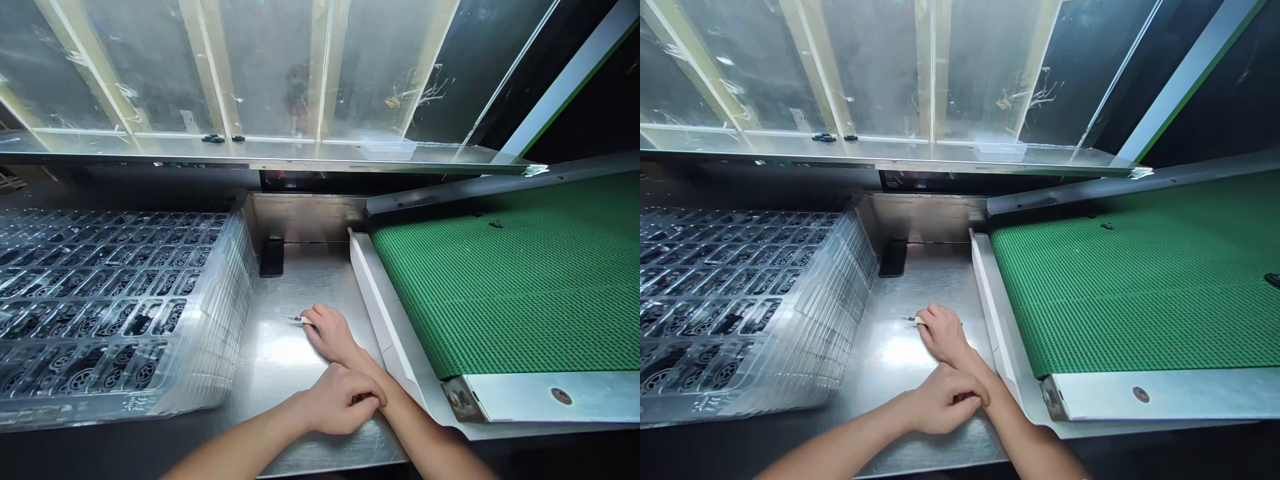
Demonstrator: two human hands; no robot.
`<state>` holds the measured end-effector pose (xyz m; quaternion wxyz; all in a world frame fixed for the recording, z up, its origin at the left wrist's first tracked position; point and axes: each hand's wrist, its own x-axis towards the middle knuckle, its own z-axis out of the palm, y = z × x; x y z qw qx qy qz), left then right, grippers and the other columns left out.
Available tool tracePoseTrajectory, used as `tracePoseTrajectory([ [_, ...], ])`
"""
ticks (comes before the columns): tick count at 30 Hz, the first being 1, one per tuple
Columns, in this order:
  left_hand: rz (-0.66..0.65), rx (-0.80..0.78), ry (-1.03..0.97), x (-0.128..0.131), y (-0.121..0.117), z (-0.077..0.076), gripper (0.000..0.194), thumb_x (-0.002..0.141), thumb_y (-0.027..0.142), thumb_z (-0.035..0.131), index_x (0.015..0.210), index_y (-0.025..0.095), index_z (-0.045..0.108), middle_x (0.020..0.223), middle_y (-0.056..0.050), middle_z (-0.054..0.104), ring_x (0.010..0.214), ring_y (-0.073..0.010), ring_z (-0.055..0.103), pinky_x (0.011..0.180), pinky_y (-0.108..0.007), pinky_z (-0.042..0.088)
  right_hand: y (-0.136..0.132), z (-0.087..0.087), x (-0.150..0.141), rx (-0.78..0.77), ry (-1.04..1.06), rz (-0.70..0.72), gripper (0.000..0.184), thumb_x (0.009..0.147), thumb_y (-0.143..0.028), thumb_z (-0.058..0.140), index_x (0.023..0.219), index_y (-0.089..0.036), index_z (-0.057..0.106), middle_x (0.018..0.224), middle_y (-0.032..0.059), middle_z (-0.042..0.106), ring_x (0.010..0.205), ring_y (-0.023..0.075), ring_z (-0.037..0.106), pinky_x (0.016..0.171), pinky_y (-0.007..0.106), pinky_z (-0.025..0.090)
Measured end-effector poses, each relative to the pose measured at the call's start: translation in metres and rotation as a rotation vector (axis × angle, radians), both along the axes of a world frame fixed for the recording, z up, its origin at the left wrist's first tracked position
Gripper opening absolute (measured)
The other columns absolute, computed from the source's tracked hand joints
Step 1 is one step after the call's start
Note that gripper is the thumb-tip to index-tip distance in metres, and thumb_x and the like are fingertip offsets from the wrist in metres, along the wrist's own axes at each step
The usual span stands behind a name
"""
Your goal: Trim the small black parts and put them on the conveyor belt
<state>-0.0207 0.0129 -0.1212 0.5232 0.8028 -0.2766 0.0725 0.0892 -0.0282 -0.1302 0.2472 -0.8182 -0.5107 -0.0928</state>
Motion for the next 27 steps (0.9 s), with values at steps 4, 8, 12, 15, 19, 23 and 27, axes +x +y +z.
tracePoseTrajectory([
  [4, 0.003, 0.047, 0.016, -0.0003, 0.0002, 0.0016, 0.025, 0.090, 0.012, 0.053, 0.100, 0.014, 0.076, 0.090, -0.003, 0.079, 0.070, -0.0134, 0.069, 0.070, -0.022, 0.052, -0.0001, -0.0006, 0.0006, 0.003, 0.008, 0.004, 0.014, 0.096, -0.015, 0.062, 0.107, -0.023, 0.064, 0.096, 0.0014, 0.056, 0.081, 0.0209, 0.055, 0.073, 0.032, 0.037],
  [8, 0.012, 0.064, 0.047, -0.0008, 0.0002, 0.0025, 0.025, 0.090, 0.012, 0.054, 0.101, 0.015, 0.076, 0.092, -0.002, 0.079, 0.073, -0.0133, 0.070, 0.072, -0.022, 0.053, 0.0000, -0.0012, 0.0004, 0.019, 0.023, 0.000, 0.015, 0.096, -0.013, 0.061, 0.107, -0.023, 0.064, 0.094, 0.0010, 0.056, 0.080, 0.0204, 0.054, 0.071, 0.032, 0.036],
  [12, 0.014, 0.015, 0.027, -0.0010, 0.0002, 0.0014, 0.025, 0.089, 0.013, 0.054, 0.100, 0.015, 0.077, 0.090, -0.001, 0.079, 0.070, -0.0130, 0.069, 0.069, -0.022, 0.052, 0.0001, -0.0012, -0.0003, 0.030, 0.026, 0.002, 0.015, 0.095, -0.012, 0.062, 0.106, -0.022, 0.064, 0.094, 0.0008, 0.056, 0.079, 0.0203, 0.054, 0.072, 0.031, 0.036],
  [15, 0.016, 0.010, 0.028, -0.0009, 0.0003, 0.0001, 0.026, 0.089, 0.013, 0.054, 0.100, 0.015, 0.077, 0.089, -0.001, 0.079, 0.069, -0.0129, 0.068, 0.069, -0.022, 0.051, 0.0000, -0.0005, -0.0009, 0.028, 0.023, -0.007, 0.015, 0.095, -0.012, 0.062, 0.105, -0.023, 0.064, 0.093, 0.0008, 0.056, 0.079, 0.0203, 0.054, 0.072, 0.031, 0.036],
  [19, 0.015, 0.047, 0.038, -0.0007, 0.0004, -0.0002, 0.026, 0.090, 0.013, 0.053, 0.101, 0.015, 0.077, 0.090, -0.002, 0.078, 0.069, -0.0130, 0.067, 0.069, -0.022, 0.051, -0.0004, 0.0014, -0.0013, 0.015, 0.026, -0.008, 0.014, 0.096, -0.013, 0.062, 0.105, -0.023, 0.064, 0.094, 0.0010, 0.056, 0.080, 0.0204, 0.054, 0.073, 0.031, 0.036],
  [23, 0.009, 0.052, 0.052, -0.0012, 0.0003, 0.0011, 0.027, 0.090, 0.013, 0.052, 0.102, 0.016, 0.076, 0.093, -0.003, 0.079, 0.075, -0.0144, 0.071, 0.073, -0.023, 0.053, -0.0003, 0.0027, -0.0014, 0.014, 0.022, -0.005, 0.014, 0.096, -0.013, 0.062, 0.105, -0.023, 0.064, 0.094, 0.0008, 0.055, 0.079, 0.0203, 0.054, 0.072, 0.032, 0.037],
  [27, 0.009, 0.035, 0.066, -0.0016, 0.0002, 0.0010, 0.027, 0.091, 0.015, 0.052, 0.102, 0.016, 0.076, 0.094, -0.003, 0.080, 0.078, -0.0153, 0.073, 0.075, -0.024, 0.054, -0.0002, 0.0030, -0.0019, 0.007, 0.018, -0.006, 0.013, 0.096, -0.014, 0.062, 0.105, -0.023, 0.064, 0.093, 0.0008, 0.055, 0.078, 0.0202, 0.053, 0.072, 0.032, 0.037],
])
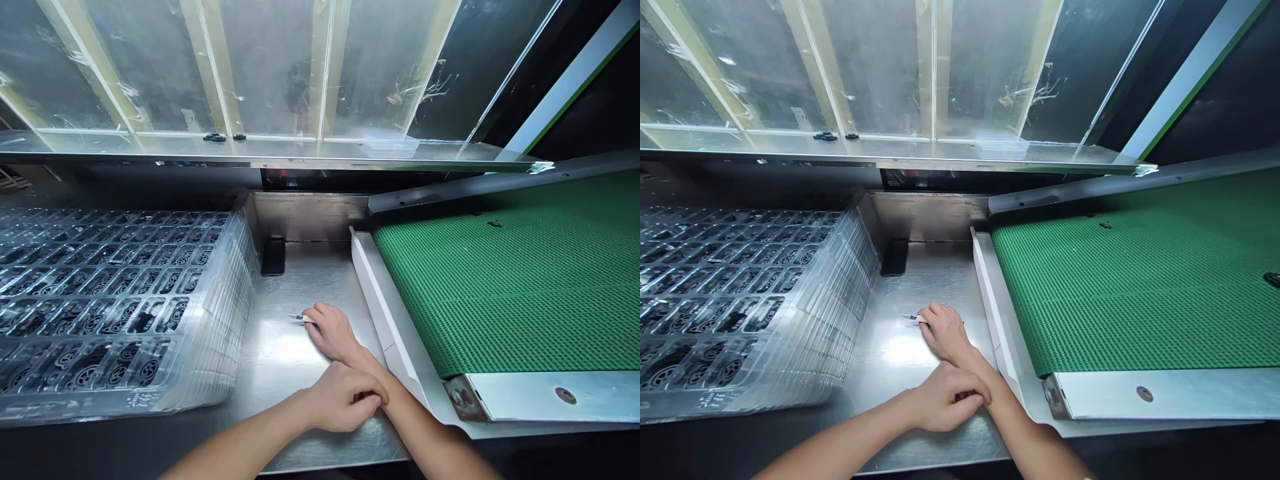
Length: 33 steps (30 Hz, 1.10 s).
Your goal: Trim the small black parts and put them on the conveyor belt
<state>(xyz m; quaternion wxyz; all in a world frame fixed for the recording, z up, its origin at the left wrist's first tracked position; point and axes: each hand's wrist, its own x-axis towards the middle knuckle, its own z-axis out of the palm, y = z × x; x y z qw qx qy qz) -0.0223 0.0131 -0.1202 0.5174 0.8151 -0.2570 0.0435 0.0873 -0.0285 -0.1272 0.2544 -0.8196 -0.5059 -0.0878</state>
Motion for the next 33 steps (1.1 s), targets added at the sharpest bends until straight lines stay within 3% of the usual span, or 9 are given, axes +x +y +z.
tracePoseTrajectory([
  [8, -0.006, 0.049, -0.015, 0.0005, 0.0002, -0.0008, 0.025, 0.092, 0.011, 0.053, 0.103, 0.016, 0.075, 0.096, -0.003, 0.080, 0.083, -0.0157, 0.074, 0.078, -0.024, 0.055, 0.0006, -0.0016, 0.0007, -0.004, -0.011, -0.002, 0.014, 0.096, -0.012, 0.063, 0.106, -0.022, 0.064, 0.094, 0.0007, 0.055, 0.079, 0.0202, 0.053, 0.073, 0.032, 0.037],
  [33, 0.008, -0.005, -0.031, 0.0007, 0.0000, 0.0003, 0.025, 0.091, 0.013, 0.054, 0.101, 0.015, 0.076, 0.096, -0.003, 0.080, 0.083, -0.0163, 0.074, 0.077, -0.024, 0.054, -0.0004, -0.0008, 0.0003, 0.001, -0.013, 0.006, 0.014, 0.096, -0.012, 0.061, 0.105, -0.022, 0.063, 0.094, 0.0018, 0.055, 0.079, 0.0208, 0.053, 0.074, 0.031, 0.037],
])
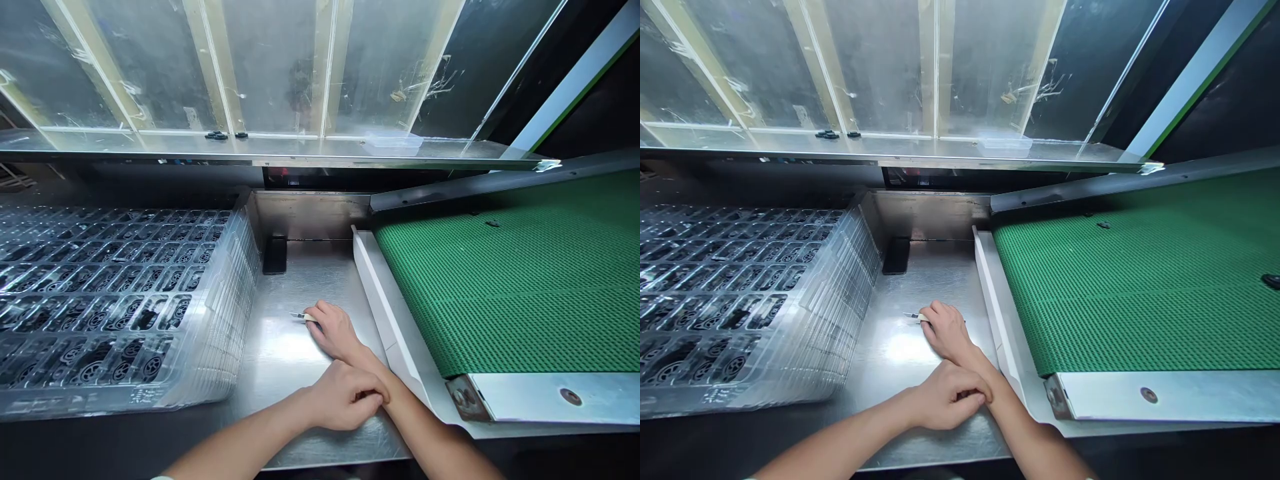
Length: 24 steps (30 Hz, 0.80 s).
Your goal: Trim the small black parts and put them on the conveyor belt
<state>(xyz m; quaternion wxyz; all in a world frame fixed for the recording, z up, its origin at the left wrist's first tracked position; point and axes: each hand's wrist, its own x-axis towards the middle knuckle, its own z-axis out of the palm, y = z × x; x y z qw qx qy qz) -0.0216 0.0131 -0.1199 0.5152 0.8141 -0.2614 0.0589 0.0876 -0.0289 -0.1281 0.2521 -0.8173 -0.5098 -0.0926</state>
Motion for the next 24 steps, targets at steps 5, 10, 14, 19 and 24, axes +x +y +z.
tracePoseTrajectory([
  [5, -0.002, -0.017, -0.022, -0.0008, -0.0001, -0.0013, 0.025, 0.091, 0.013, 0.055, 0.102, 0.015, 0.076, 0.096, -0.002, 0.080, 0.082, -0.0158, 0.074, 0.077, -0.023, 0.054, 0.0006, -0.0005, 0.0006, -0.001, 0.001, 0.003, 0.014, 0.096, -0.012, 0.062, 0.105, -0.022, 0.064, 0.093, 0.0014, 0.055, 0.079, 0.0205, 0.053, 0.073, 0.031, 0.037],
  [10, -0.002, -0.034, -0.032, -0.0012, 0.0003, -0.0024, 0.024, 0.092, 0.014, 0.055, 0.103, 0.015, 0.077, 0.097, -0.003, 0.080, 0.084, -0.0158, 0.075, 0.078, -0.022, 0.053, 0.0005, -0.0025, 0.0019, -0.012, 0.000, 0.006, 0.014, 0.096, -0.013, 0.063, 0.107, -0.022, 0.065, 0.094, 0.0017, 0.055, 0.080, 0.0210, 0.054, 0.073, 0.032, 0.036],
  [14, -0.003, -0.033, -0.037, -0.0012, 0.0001, -0.0027, 0.024, 0.092, 0.013, 0.054, 0.102, 0.014, 0.076, 0.097, -0.003, 0.080, 0.085, -0.0160, 0.075, 0.078, -0.022, 0.053, 0.0004, -0.0022, 0.0017, -0.011, 0.004, 0.001, 0.014, 0.096, -0.013, 0.063, 0.107, -0.022, 0.065, 0.094, 0.0017, 0.055, 0.081, 0.0212, 0.054, 0.074, 0.032, 0.037],
  [19, -0.004, -0.035, -0.034, -0.0002, 0.0003, -0.0036, 0.024, 0.092, 0.013, 0.054, 0.103, 0.014, 0.076, 0.097, -0.003, 0.080, 0.086, -0.0163, 0.076, 0.080, -0.023, 0.054, 0.0007, -0.0025, 0.0018, -0.012, 0.006, -0.004, 0.015, 0.096, -0.014, 0.064, 0.108, -0.023, 0.065, 0.095, 0.0016, 0.056, 0.081, 0.0213, 0.054, 0.074, 0.032, 0.037],
  [24, 0.000, -0.031, -0.041, -0.0001, 0.0002, -0.0041, 0.024, 0.093, 0.013, 0.054, 0.102, 0.015, 0.076, 0.097, -0.003, 0.080, 0.086, -0.0164, 0.075, 0.080, -0.023, 0.054, 0.0008, -0.0036, 0.0018, -0.009, 0.004, 0.003, 0.015, 0.096, -0.013, 0.065, 0.109, -0.022, 0.066, 0.095, 0.0015, 0.056, 0.080, 0.0212, 0.054, 0.074, 0.032, 0.037],
])
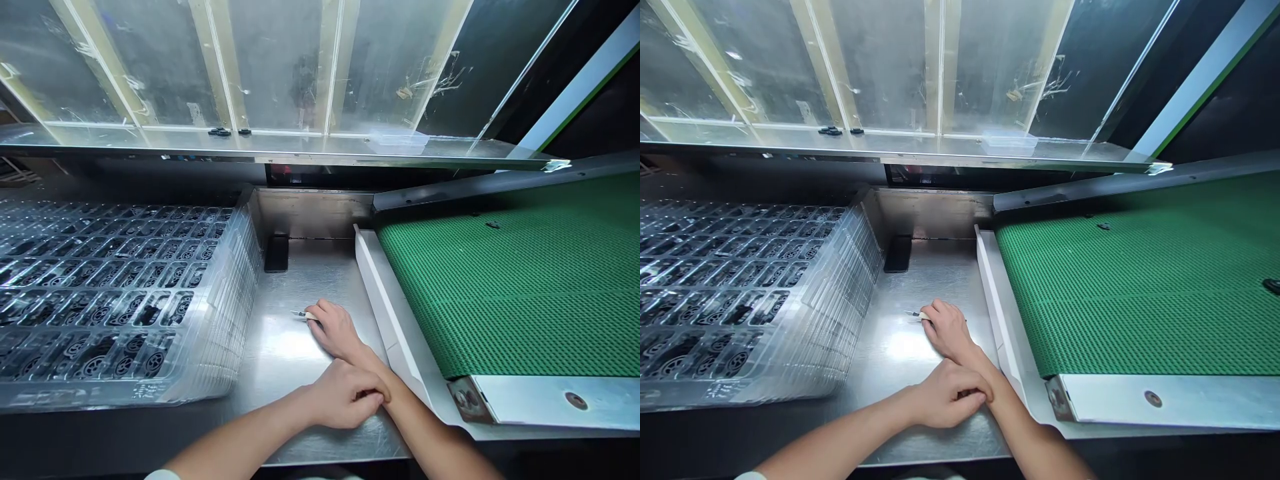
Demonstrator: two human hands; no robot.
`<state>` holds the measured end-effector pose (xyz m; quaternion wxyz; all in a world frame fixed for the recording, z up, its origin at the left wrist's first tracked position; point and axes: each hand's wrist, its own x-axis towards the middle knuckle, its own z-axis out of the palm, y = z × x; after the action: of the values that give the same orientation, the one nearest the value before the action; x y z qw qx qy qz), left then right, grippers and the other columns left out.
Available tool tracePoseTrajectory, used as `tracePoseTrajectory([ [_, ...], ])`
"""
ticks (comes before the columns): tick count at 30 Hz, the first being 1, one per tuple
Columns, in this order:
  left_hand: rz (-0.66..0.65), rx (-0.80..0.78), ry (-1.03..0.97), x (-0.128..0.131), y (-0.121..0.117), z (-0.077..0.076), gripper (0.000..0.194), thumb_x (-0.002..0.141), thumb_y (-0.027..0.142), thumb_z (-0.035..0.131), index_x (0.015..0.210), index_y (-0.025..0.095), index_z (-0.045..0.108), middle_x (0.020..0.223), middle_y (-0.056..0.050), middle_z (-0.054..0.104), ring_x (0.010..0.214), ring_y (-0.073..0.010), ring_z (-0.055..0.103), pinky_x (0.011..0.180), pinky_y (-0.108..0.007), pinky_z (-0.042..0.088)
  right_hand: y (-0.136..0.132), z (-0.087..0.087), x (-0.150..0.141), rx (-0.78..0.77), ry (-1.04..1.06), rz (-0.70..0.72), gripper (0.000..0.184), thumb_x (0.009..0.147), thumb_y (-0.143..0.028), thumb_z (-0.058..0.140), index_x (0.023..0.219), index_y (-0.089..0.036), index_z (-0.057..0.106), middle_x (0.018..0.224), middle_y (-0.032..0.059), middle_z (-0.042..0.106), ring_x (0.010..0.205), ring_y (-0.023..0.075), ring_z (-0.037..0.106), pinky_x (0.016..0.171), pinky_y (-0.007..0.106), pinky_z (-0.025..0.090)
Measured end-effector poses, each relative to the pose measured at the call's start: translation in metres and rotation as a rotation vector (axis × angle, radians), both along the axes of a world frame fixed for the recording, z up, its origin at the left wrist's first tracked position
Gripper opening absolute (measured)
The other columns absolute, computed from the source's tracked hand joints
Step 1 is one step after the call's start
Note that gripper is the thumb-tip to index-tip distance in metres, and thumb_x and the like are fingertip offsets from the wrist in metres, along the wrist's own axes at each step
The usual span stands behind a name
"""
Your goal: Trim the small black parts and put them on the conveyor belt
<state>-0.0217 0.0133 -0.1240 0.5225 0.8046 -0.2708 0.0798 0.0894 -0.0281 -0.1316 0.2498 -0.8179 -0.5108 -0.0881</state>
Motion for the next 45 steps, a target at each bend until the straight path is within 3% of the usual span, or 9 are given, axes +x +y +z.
tracePoseTrajectory([
  [26, 0.008, 0.035, 0.017, -0.0014, -0.0005, 0.0055, 0.023, 0.092, 0.014, 0.056, 0.102, 0.015, 0.076, 0.096, -0.002, 0.080, 0.083, -0.0160, 0.075, 0.078, -0.023, 0.054, -0.0007, 0.0007, -0.0004, 0.035, -0.009, 0.000, 0.013, 0.096, -0.013, 0.060, 0.104, -0.022, 0.064, 0.092, 0.0010, 0.054, 0.079, 0.0205, 0.052, 0.071, 0.032, 0.035],
  [45, 0.026, 0.070, 0.016, -0.0010, -0.0018, 0.0005, 0.023, 0.093, 0.014, 0.056, 0.103, 0.016, 0.076, 0.098, -0.002, 0.080, 0.085, -0.0157, 0.075, 0.079, -0.023, 0.056, -0.0004, 0.0013, -0.0008, 0.043, -0.008, 0.009, 0.014, 0.097, -0.012, 0.058, 0.104, -0.021, 0.064, 0.091, 0.0013, 0.053, 0.077, 0.0203, 0.052, 0.071, 0.031, 0.034],
])
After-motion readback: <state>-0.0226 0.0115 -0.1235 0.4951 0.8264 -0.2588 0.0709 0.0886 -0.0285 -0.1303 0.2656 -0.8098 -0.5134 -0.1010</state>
